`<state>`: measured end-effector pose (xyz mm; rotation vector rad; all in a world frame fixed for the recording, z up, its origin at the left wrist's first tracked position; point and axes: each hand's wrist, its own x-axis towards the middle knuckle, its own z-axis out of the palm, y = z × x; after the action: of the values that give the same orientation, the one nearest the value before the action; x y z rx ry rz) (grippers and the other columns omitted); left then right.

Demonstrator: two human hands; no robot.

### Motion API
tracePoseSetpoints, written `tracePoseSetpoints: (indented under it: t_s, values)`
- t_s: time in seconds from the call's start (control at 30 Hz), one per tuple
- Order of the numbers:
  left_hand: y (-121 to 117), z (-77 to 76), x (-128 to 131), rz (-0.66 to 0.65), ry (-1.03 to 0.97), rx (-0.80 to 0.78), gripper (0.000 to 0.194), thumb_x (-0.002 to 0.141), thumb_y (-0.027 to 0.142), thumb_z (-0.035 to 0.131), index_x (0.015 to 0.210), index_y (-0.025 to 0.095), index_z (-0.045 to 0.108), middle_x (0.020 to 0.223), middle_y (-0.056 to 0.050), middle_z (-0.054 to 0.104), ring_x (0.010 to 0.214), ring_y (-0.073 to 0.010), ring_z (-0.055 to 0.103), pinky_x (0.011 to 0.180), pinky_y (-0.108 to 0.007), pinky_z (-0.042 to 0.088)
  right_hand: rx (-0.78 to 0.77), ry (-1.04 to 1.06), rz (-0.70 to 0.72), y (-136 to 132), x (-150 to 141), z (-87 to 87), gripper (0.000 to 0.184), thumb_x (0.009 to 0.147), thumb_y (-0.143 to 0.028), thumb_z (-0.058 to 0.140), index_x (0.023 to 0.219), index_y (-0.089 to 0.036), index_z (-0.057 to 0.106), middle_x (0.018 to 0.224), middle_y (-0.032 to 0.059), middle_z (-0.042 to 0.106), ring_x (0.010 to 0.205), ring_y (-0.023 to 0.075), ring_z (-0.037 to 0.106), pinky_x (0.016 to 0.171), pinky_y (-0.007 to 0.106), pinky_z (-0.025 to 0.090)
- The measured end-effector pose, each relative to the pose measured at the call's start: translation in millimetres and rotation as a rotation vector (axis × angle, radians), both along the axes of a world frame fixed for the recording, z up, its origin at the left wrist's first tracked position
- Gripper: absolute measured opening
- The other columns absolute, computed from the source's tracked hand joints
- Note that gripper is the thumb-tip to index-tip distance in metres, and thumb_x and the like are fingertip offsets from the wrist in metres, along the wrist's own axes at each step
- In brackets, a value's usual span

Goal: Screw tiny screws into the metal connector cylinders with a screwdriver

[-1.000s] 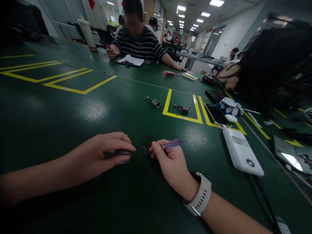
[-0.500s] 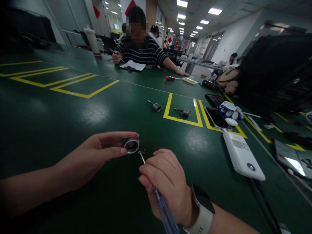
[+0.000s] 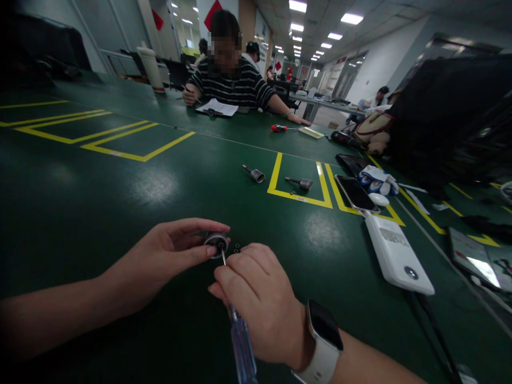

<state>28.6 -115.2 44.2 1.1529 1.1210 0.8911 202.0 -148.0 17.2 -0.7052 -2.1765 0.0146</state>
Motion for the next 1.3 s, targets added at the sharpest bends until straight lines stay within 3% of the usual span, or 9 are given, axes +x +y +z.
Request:
tracePoseSetpoints:
  t_s: [0.63,0.73,0.83,0.9,0.97,1.1,1.3]
  values:
    - [1,-2.7,2,0.008,0.064,0.047,0.021,0.068,0.013,0.067,0.088,0.015,0.069,0.084,-0.004,0.073,0.081,-0.0183,0.068,0.078,-0.030,0.053,-0.030,-0.021,-0.005,-4,-4,3.9,0.012,0.086,-0.008,0.052,0.093,-0.011,0.061,0.082,0.0090,0.068,0.078,0.0189,0.062,0.081,0.038,0.051]
    - [3,-1.7,1,0.025,-0.007,0.034,0.029,0.065,0.008,0.070,0.093,0.015,0.065,0.095,-0.004,0.072,0.089,-0.0177,0.066,0.084,-0.029,0.052,-0.177,0.225,-0.031,0,0,6.3,0.016,0.088,-0.010,0.048,0.091,-0.016,0.063,0.081,0.0054,0.068,0.082,0.0173,0.063,0.084,0.037,0.051]
    - [5,2.1,-2,0.029,-0.066,-0.024,0.038,0.065,0.007,0.072,0.101,0.015,0.062,0.101,-0.004,0.070,0.093,-0.0170,0.065,0.086,-0.029,0.051,-0.481,0.609,-0.116,12,7,0.4,0.020,0.091,-0.021,0.047,0.080,-0.020,0.063,0.073,0.0011,0.065,0.073,0.0147,0.062,0.075,0.033,0.052]
    - [8,4.8,-5,0.037,-0.102,-0.051,0.039,0.066,0.008,0.073,0.103,0.016,0.062,0.101,-0.004,0.070,0.092,-0.0165,0.065,0.085,-0.028,0.051,-0.756,0.703,-0.114,23,12,-7.3,0.020,0.089,-0.030,0.053,0.077,-0.019,0.064,0.069,0.0009,0.064,0.065,0.0141,0.061,0.061,0.029,0.052]
    - [10,6.8,-7,0.040,-0.167,-0.060,0.035,0.069,0.011,0.073,0.102,0.018,0.063,0.101,-0.004,0.070,0.090,-0.0171,0.066,0.080,-0.028,0.053,-0.919,0.715,-0.127,30,16,-14.2,0.023,0.087,-0.036,0.056,0.075,-0.018,0.064,0.067,0.0012,0.064,0.061,0.0132,0.060,0.056,0.026,0.050]
    - [12,7.7,-10,-0.011,-0.346,-0.112,0.021,0.076,0.017,0.069,0.096,0.017,0.065,0.102,-0.006,0.069,0.089,-0.0217,0.068,0.073,-0.030,0.055,-0.973,0.699,-0.149,33,17,-17.3,0.029,0.083,-0.043,0.059,0.074,-0.016,0.065,0.066,0.0021,0.064,0.061,0.0134,0.060,0.057,0.026,0.049]
    - [11,9.9,-7,-0.016,-0.487,-0.234,0.017,0.078,0.009,0.062,0.095,0.012,0.066,0.099,-0.010,0.071,0.096,-0.0231,0.067,0.087,-0.033,0.053,-0.946,0.532,-0.198,27,13,-9.1,0.031,0.084,-0.043,0.055,0.075,-0.016,0.065,0.066,0.0028,0.064,0.062,0.0147,0.061,0.057,0.028,0.050]
